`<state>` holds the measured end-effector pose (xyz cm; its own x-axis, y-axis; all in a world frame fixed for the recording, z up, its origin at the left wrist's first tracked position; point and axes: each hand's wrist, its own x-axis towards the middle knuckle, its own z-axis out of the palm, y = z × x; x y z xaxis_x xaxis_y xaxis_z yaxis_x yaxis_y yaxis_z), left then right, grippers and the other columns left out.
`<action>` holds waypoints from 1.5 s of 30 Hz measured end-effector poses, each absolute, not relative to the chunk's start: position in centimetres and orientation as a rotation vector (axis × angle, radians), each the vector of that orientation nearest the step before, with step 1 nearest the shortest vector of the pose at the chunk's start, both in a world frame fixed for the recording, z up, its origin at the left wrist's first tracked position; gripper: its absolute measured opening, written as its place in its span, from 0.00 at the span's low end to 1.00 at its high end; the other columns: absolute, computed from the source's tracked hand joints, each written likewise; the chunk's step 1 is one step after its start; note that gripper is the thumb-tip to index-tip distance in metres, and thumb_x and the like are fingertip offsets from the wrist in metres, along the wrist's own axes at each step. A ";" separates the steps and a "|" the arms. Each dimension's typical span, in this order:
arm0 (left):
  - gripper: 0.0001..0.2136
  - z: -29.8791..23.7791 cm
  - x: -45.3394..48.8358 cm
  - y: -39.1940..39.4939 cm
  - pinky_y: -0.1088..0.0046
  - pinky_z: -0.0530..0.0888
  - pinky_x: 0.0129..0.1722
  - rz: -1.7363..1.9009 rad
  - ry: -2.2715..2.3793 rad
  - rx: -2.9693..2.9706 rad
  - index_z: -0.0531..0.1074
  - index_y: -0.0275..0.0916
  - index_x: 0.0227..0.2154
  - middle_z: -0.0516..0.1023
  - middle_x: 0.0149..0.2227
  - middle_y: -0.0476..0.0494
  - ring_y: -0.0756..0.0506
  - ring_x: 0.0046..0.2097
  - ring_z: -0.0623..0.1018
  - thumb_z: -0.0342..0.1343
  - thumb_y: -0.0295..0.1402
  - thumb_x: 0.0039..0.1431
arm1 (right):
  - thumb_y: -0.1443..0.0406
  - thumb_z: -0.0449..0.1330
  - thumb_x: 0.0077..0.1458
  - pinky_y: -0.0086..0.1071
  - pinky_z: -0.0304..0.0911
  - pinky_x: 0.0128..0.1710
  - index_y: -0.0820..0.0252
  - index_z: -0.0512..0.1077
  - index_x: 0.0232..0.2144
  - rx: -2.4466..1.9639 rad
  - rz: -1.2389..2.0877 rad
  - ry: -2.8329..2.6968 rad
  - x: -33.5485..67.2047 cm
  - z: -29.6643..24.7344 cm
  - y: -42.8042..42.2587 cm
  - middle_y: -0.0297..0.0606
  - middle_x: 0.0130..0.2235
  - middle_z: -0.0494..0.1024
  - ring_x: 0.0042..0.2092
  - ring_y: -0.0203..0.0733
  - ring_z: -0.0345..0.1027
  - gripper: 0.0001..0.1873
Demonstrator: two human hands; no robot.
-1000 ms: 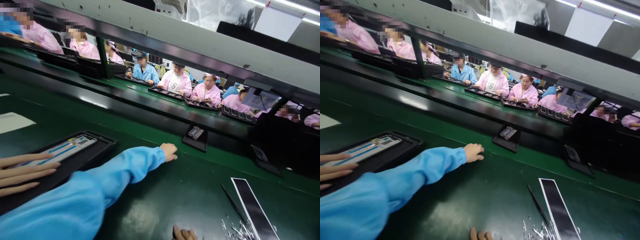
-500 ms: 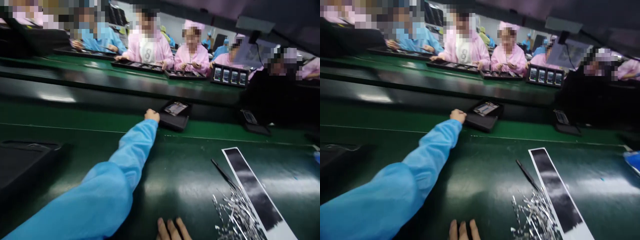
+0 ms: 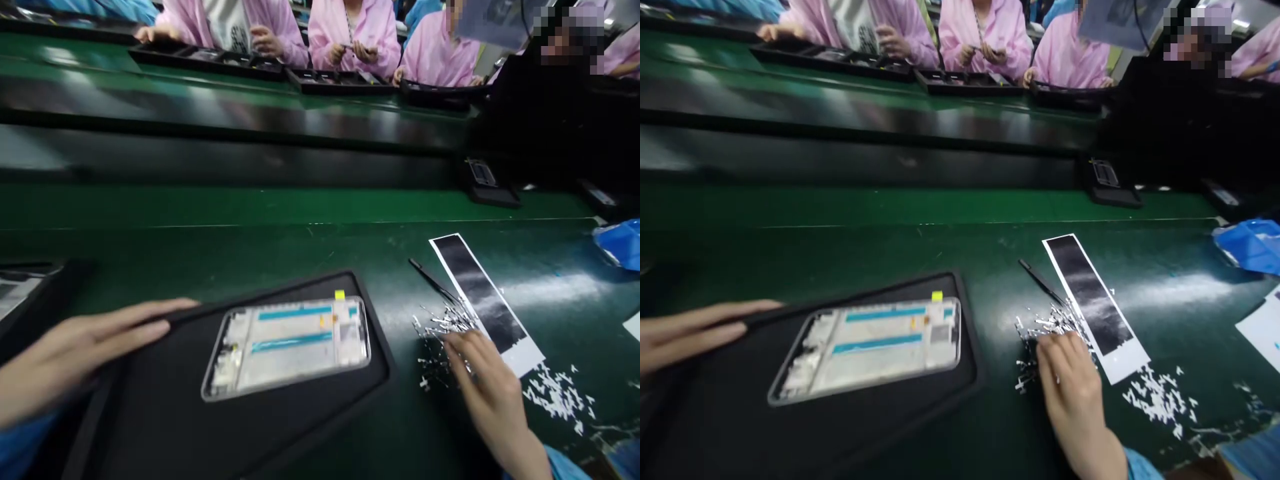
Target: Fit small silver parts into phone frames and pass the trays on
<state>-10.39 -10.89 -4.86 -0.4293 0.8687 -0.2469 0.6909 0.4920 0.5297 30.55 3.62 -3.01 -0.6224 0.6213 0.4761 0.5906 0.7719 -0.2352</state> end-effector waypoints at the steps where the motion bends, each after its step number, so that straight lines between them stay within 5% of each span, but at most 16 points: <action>1: 0.15 -5.8 -10.2 -11.8 0.61 0.65 0.48 0.422 2.197 1.334 0.61 0.68 0.37 0.68 0.40 0.76 0.45 0.45 0.70 0.39 0.54 0.46 | 0.70 0.46 0.55 0.30 0.59 0.34 0.64 0.63 0.32 -0.937 0.054 -2.448 31.2 -3.1 4.3 0.37 0.29 0.66 0.33 0.34 0.59 0.07; 8: 0.15 -2.9 -4.6 -8.8 0.58 0.65 0.46 0.444 2.247 1.870 0.59 0.67 0.41 0.64 0.45 0.65 0.43 0.46 0.65 0.38 0.51 0.49 | 0.71 0.43 0.53 0.38 0.52 0.35 0.64 0.64 0.21 -0.953 -0.197 -2.795 30.4 -3.6 7.5 0.39 0.25 0.62 0.30 0.38 0.54 0.14; 12: 0.14 0.2 0.4 -4.0 0.71 0.65 0.44 0.555 1.918 2.075 0.65 0.52 0.40 0.67 0.43 0.56 0.47 0.45 0.66 0.38 0.43 0.55 | 0.78 0.41 0.45 0.36 0.50 0.31 0.64 0.62 0.16 -0.874 -0.171 -2.905 29.0 -3.6 7.9 0.41 0.22 0.61 0.28 0.39 0.53 0.15; 17: 0.10 0.6 7.5 1.8 0.64 0.62 0.43 0.323 1.501 2.181 0.68 0.37 0.38 0.69 0.40 0.45 0.44 0.44 0.65 0.45 0.31 0.56 | 0.75 0.44 0.48 0.34 0.49 0.28 0.63 0.61 0.17 -0.928 0.051 -2.833 29.3 -3.9 8.0 0.39 0.22 0.61 0.27 0.39 0.53 0.12; 23: 0.09 -0.6 12.8 5.3 0.63 0.64 0.41 0.431 1.433 1.981 0.69 0.34 0.37 0.70 0.38 0.43 0.43 0.40 0.67 0.50 0.30 0.53 | 0.66 0.50 0.53 0.29 0.55 0.32 0.62 0.65 0.26 -1.120 0.488 -2.385 30.6 -3.0 6.9 0.34 0.28 0.67 0.32 0.35 0.60 0.07; 31: 0.05 -1.7 14.9 5.2 0.76 0.66 0.35 0.661 1.345 1.661 0.71 0.36 0.31 0.73 0.30 0.49 0.50 0.33 0.70 0.53 0.26 0.50 | 0.63 0.56 0.48 0.26 0.59 0.31 0.59 0.68 0.31 -1.301 1.011 -1.679 30.5 -3.3 5.5 0.33 0.31 0.70 0.32 0.34 0.64 0.06; 39: 0.02 -2.6 14.9 5.7 0.82 0.64 0.24 0.708 1.289 1.478 0.72 0.32 0.23 0.70 0.18 0.52 0.55 0.22 0.68 0.55 0.22 0.45 | 0.64 0.58 0.45 0.29 0.60 0.32 0.62 0.68 0.27 -1.255 1.151 -1.310 29.7 -3.2 5.3 0.35 0.26 0.69 0.29 0.34 0.64 0.07; 45: 0.04 -2.7 14.6 5.4 0.81 0.62 0.24 0.658 1.356 1.574 0.69 0.33 0.21 0.67 0.19 0.52 0.54 0.23 0.66 0.52 0.21 0.45 | 0.65 0.58 0.45 0.28 0.59 0.34 0.60 0.67 0.27 -1.272 1.006 -1.259 30.1 -3.5 5.1 0.32 0.27 0.69 0.30 0.33 0.64 0.05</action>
